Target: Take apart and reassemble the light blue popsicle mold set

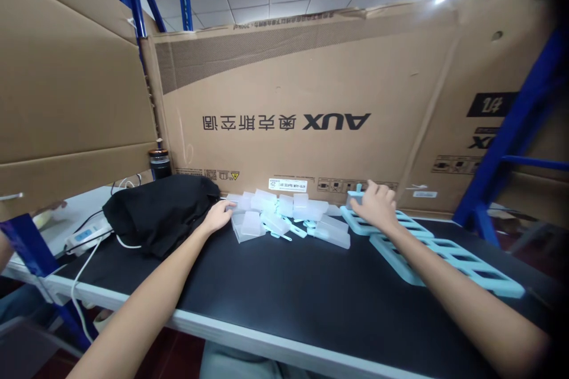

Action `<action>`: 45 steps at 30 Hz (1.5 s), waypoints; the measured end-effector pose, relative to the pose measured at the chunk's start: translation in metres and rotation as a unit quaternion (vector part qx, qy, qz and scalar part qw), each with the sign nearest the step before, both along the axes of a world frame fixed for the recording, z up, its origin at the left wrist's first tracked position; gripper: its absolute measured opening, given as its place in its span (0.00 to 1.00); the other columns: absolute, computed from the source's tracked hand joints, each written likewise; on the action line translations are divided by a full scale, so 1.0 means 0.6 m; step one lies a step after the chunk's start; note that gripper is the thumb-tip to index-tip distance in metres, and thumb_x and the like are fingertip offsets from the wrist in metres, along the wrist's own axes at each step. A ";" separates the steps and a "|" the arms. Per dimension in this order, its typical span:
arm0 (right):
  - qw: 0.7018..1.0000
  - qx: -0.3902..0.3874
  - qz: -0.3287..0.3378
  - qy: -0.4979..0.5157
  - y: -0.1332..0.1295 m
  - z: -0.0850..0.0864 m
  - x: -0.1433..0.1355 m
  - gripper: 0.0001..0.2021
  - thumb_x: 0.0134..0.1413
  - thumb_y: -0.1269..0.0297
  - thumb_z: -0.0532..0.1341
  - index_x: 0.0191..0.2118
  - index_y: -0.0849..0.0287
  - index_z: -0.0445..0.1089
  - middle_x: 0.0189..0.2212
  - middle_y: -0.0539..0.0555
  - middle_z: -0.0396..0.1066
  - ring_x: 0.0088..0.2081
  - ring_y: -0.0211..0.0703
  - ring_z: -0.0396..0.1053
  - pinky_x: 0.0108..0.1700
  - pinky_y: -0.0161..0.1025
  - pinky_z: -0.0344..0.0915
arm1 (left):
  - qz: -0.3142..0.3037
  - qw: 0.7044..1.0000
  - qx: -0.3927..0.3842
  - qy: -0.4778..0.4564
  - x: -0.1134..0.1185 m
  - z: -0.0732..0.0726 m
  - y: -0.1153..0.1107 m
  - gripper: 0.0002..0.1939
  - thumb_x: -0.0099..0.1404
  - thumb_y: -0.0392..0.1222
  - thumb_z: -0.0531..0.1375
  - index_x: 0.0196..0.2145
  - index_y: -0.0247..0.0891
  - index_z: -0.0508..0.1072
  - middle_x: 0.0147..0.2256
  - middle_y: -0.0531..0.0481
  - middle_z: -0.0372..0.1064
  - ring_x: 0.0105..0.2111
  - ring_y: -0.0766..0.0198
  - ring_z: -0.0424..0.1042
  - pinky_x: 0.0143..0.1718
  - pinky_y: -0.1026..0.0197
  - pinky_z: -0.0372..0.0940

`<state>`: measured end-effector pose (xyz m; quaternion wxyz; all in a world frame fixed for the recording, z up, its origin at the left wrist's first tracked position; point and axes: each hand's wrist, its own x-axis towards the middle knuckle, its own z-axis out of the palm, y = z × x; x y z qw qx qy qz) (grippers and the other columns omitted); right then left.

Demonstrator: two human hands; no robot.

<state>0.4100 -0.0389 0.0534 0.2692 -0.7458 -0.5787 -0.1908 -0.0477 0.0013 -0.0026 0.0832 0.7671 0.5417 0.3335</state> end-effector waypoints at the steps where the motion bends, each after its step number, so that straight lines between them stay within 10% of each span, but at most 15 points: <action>1: 0.999 0.012 0.049 -0.003 -0.014 0.008 -0.009 0.29 0.52 0.53 0.51 0.55 0.69 0.58 0.48 0.72 0.62 0.51 0.64 0.60 0.49 0.54 0.58 | 0.001 1.000 -0.002 -0.006 0.000 -0.001 0.002 0.17 0.59 0.34 0.54 0.45 0.38 0.72 0.50 0.47 0.69 0.52 0.58 0.67 0.56 0.56 0.59; 5: 0.941 -0.122 0.315 0.006 -0.071 0.030 -0.060 0.17 0.57 0.53 0.48 0.38 0.59 0.67 0.36 0.58 0.69 0.39 0.47 0.67 0.44 0.43 0.63 | 0.022 0.999 -0.019 -0.037 -0.001 -0.007 0.010 0.18 0.59 0.38 0.57 0.48 0.36 0.68 0.50 0.43 0.67 0.48 0.57 0.70 0.52 0.55 0.64; 8: 0.891 -0.215 0.397 -0.044 -0.100 0.028 -0.094 0.19 0.54 0.50 0.52 0.41 0.59 0.69 0.40 0.59 0.68 0.42 0.50 0.66 0.45 0.45 0.62 | 0.027 0.999 -0.006 -0.040 -0.001 -0.008 0.007 0.20 0.60 0.40 0.57 0.50 0.36 0.66 0.53 0.41 0.64 0.52 0.55 0.67 0.52 0.54 0.63; 23: 0.857 -0.323 0.400 -0.038 -0.143 0.052 -0.113 0.18 0.37 0.64 0.60 0.40 0.55 0.68 0.38 0.55 0.65 0.39 0.47 0.65 0.40 0.43 0.64 | -0.061 0.996 -0.049 -0.034 0.009 0.009 -0.022 0.23 0.66 0.51 0.52 0.55 0.41 0.65 0.57 0.47 0.62 0.57 0.56 0.62 0.59 0.55 0.55; 32: 0.847 -0.298 0.439 -0.021 -0.166 0.073 -0.124 0.17 0.35 0.66 0.60 0.38 0.52 0.74 0.39 0.53 0.71 0.41 0.49 0.67 0.44 0.44 0.65 | -0.007 0.999 0.054 -0.002 0.015 0.027 -0.030 0.20 0.68 0.48 0.51 0.53 0.38 0.64 0.57 0.43 0.59 0.59 0.56 0.55 0.60 0.52 0.50; 39: 0.850 -0.267 0.453 -0.035 -0.170 0.083 -0.124 0.15 0.42 0.58 0.61 0.39 0.51 0.73 0.39 0.52 0.71 0.39 0.47 0.68 0.42 0.43 0.64 | -0.170 0.967 0.173 0.073 0.110 0.094 -0.139 0.11 0.67 0.46 0.52 0.43 0.41 0.70 0.43 0.47 0.67 0.47 0.58 0.64 0.52 0.54 0.58; 45: 0.856 -0.261 0.445 -0.029 -0.160 0.080 -0.126 0.16 0.50 0.48 0.58 0.35 0.55 0.68 0.27 0.51 0.70 0.27 0.41 0.67 0.29 0.37 0.60 | -0.255 0.931 0.145 0.217 0.203 0.079 -0.214 0.12 0.65 0.49 0.55 0.38 0.40 0.73 0.40 0.45 0.69 0.43 0.54 0.66 0.44 0.53 0.61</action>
